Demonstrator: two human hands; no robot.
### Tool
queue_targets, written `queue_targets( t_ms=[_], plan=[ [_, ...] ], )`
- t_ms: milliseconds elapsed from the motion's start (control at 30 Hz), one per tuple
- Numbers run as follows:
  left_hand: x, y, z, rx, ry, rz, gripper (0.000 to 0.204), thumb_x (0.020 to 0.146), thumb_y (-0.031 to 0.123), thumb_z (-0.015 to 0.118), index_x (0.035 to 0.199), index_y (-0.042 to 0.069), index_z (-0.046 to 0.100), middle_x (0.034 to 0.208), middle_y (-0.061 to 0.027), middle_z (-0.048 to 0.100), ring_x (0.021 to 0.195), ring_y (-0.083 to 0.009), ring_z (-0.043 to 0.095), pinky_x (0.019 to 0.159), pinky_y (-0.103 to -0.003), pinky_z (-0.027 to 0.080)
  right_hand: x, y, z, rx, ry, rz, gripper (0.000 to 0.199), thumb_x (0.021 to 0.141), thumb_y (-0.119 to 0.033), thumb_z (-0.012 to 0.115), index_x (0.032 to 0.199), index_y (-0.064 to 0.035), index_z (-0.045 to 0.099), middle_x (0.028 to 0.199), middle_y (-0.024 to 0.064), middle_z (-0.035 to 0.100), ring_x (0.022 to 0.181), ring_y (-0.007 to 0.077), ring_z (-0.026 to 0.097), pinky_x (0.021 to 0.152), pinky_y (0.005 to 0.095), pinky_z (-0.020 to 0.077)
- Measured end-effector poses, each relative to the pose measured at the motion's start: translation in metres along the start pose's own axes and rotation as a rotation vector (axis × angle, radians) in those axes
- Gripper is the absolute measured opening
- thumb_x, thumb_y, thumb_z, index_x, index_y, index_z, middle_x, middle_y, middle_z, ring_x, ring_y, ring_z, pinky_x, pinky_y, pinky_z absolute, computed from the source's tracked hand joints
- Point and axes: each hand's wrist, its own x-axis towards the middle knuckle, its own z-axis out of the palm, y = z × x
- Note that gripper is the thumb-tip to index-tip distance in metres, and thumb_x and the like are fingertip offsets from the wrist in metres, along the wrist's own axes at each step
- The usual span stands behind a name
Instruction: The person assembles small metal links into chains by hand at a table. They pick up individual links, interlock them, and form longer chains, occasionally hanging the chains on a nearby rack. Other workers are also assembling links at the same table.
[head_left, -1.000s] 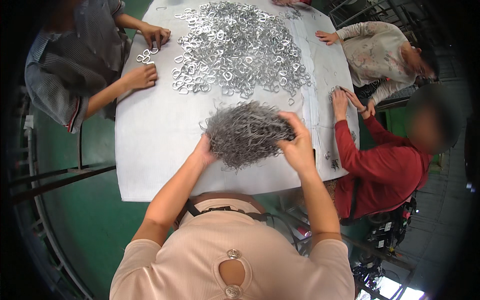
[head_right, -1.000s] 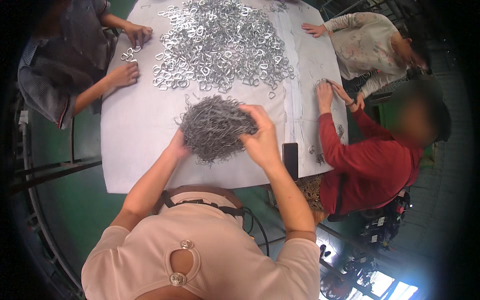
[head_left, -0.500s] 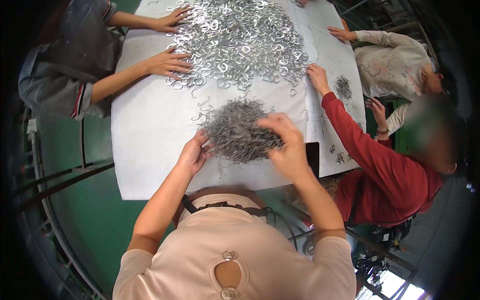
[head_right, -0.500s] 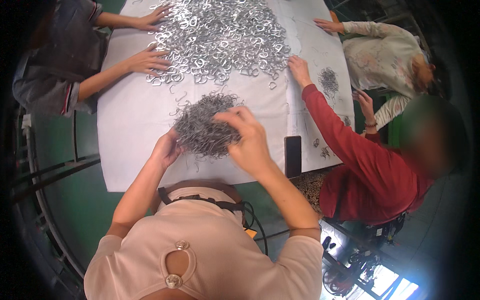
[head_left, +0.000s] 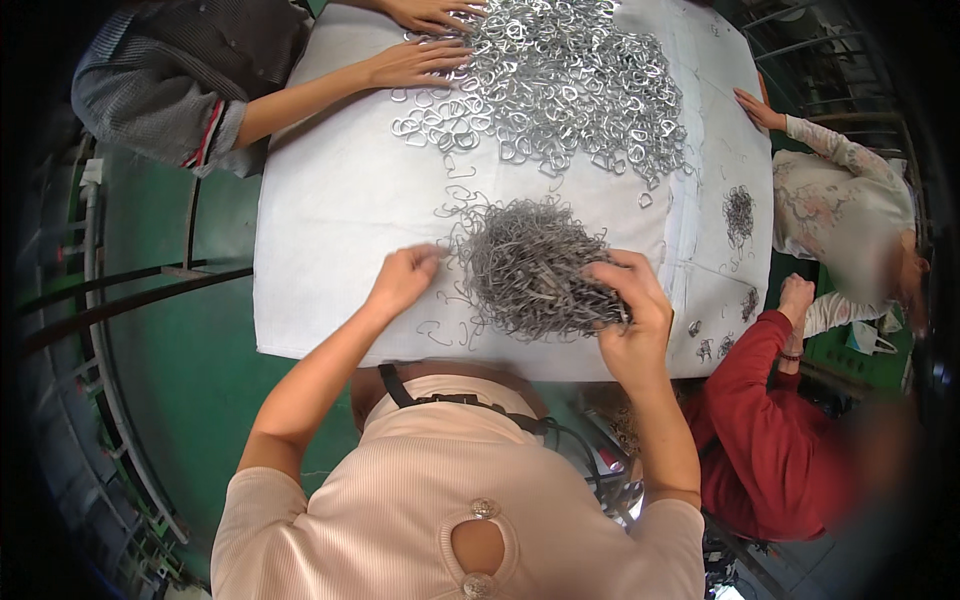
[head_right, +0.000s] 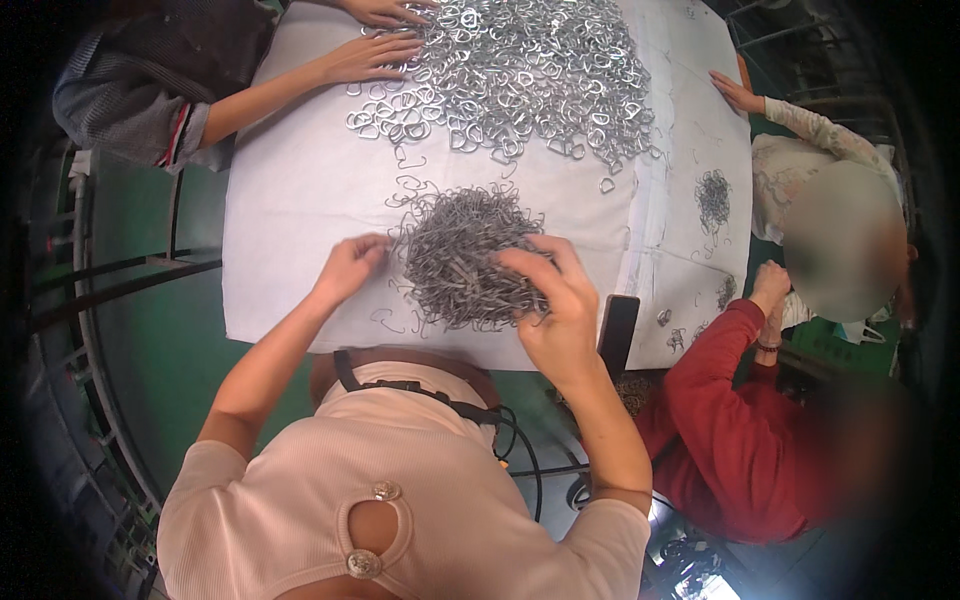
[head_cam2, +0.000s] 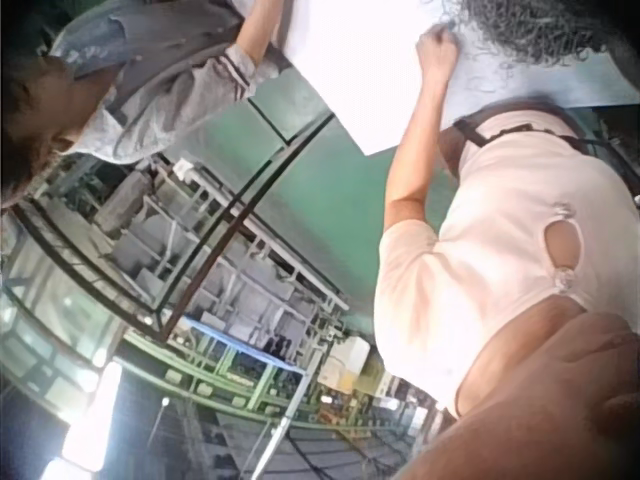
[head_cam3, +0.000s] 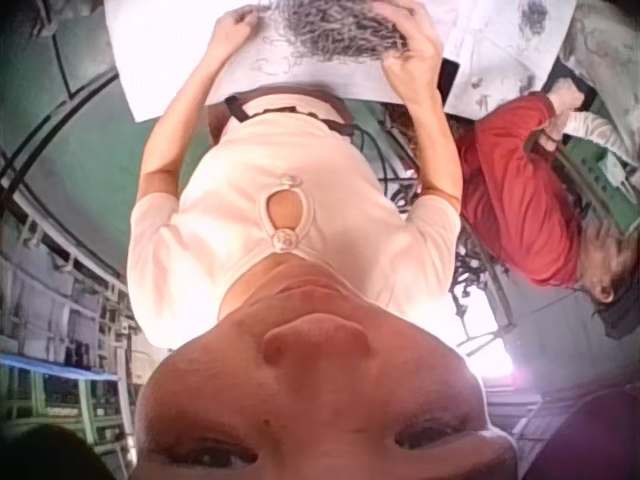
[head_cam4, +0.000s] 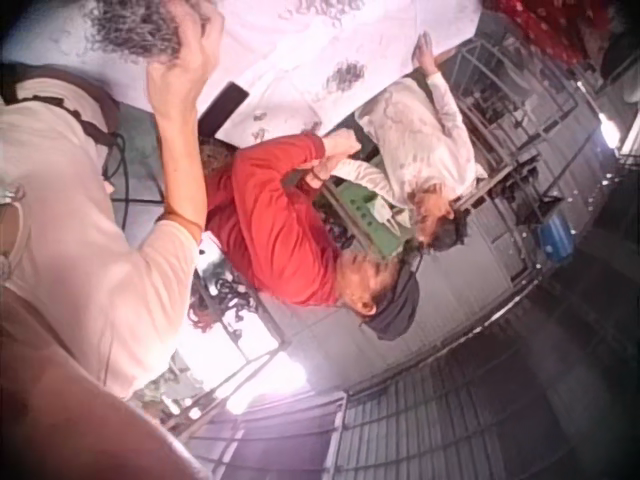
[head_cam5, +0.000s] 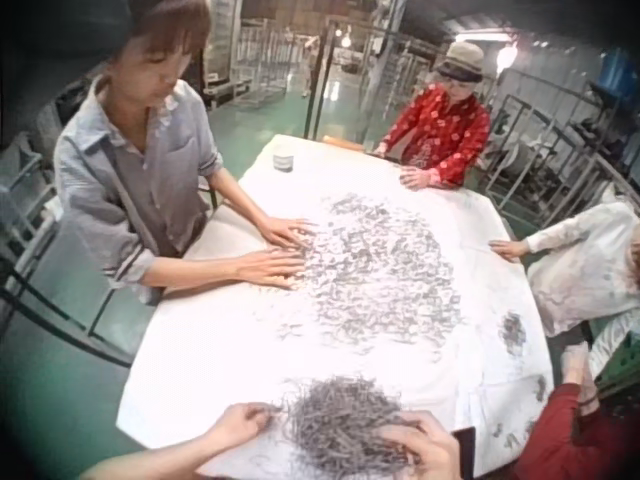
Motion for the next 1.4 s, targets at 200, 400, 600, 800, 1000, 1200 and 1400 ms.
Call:
queue_targets(
  t_ms=[200,400,600,800,1000,1200,1400],
  plan=[
    [0.065,0.016,-0.022,0.441,0.359,0.48,0.033,0.083,0.003,0.053,0.115,0.002,0.061,0.119,-0.0186,0.059,0.111,-0.0349,0.055,0.094,-0.039,0.045,-0.002,-0.014,0.001,-0.103,0.0,-0.079,0.046,0.054,0.011,0.047,0.096,0.0006,0.064,0.101,0.0197,0.061,0.097,0.0323,0.061,0.082,0.0319,0.0486],
    [0.092,-0.003,-0.011,0.688,0.24,0.807,0.042,0.079,-0.002,0.054,0.12,0.005,0.057,0.127,-0.0154,0.054,0.124,-0.0329,0.046,0.103,-0.038,0.041,-0.008,-0.022,-0.005,-0.079,0.055,-0.056,0.04,0.057,0.01,0.05,0.093,-0.0004,0.065,0.1,0.0201,0.062,0.098,0.0338,0.06,0.082,0.035,0.0491],
    [0.049,-0.004,-0.04,0.369,0.21,0.722,0.044,0.076,-0.008,0.049,0.115,0.008,0.061,0.127,-0.0149,0.055,0.122,-0.0309,0.051,0.101,-0.037,0.043,-0.01,-0.012,-0.006,-0.096,0.079,-0.039,0.051,0.053,0.01,0.053,0.098,-0.0063,0.07,0.107,0.0204,0.06,0.092,0.0347,0.063,0.08,0.035,0.0514],
    [-0.039,-0.065,-0.105,0.621,0.496,0.513,0.042,0.082,-0.001,0.044,0.122,0.002,0.054,0.133,-0.0174,0.049,0.131,-0.0372,0.038,0.109,-0.048,0.028,-0.013,-0.001,-0.006,-0.058,0.112,-0.033,0.044,0.054,0.005,0.048,0.095,0.0002,0.065,0.092,0.015,0.067,0.101,0.0351,0.058,0.088,0.0399,0.0471],
    [-0.099,-0.119,-0.038,0.736,0.578,0.192,0.057,0.091,0.02,0.044,0.142,-0.001,0.031,0.15,-0.0208,0.025,0.141,-0.0389,0.018,0.113,-0.055,0.011,-0.014,-0.001,-0.009,-0.117,0.092,-0.094,0.034,0.063,0.001,0.052,0.095,0.0009,0.063,0.091,0.0148,0.067,0.099,0.0358,0.059,0.085,0.0411,0.0473],
    [-0.06,-0.063,0.011,0.4,0.378,0.419,0.05,0.092,0.014,0.046,0.139,0.002,0.037,0.144,-0.0207,0.035,0.137,-0.036,0.028,0.111,-0.047,0.023,-0.011,-0.009,-0.001,-0.051,0.093,-0.136,0.03,0.065,0.0,0.054,0.094,-0.001,0.062,0.089,0.0155,0.067,0.098,0.0339,0.06,0.085,0.04,0.0474],
    [-0.025,-0.009,0.023,-0.663,-0.046,-0.005,0.034,0.098,0.018,0.037,0.12,0.002,0.056,0.128,-0.0131,0.054,0.118,-0.0259,0.05,0.1,-0.038,0.04,-0.019,-0.02,-0.004,-0.008,0.142,-0.116,0.036,0.061,0.001,0.053,0.095,-0.001,0.064,0.095,0.0165,0.065,0.098,0.0331,0.06,0.085,0.038,0.0477]
  ],
)
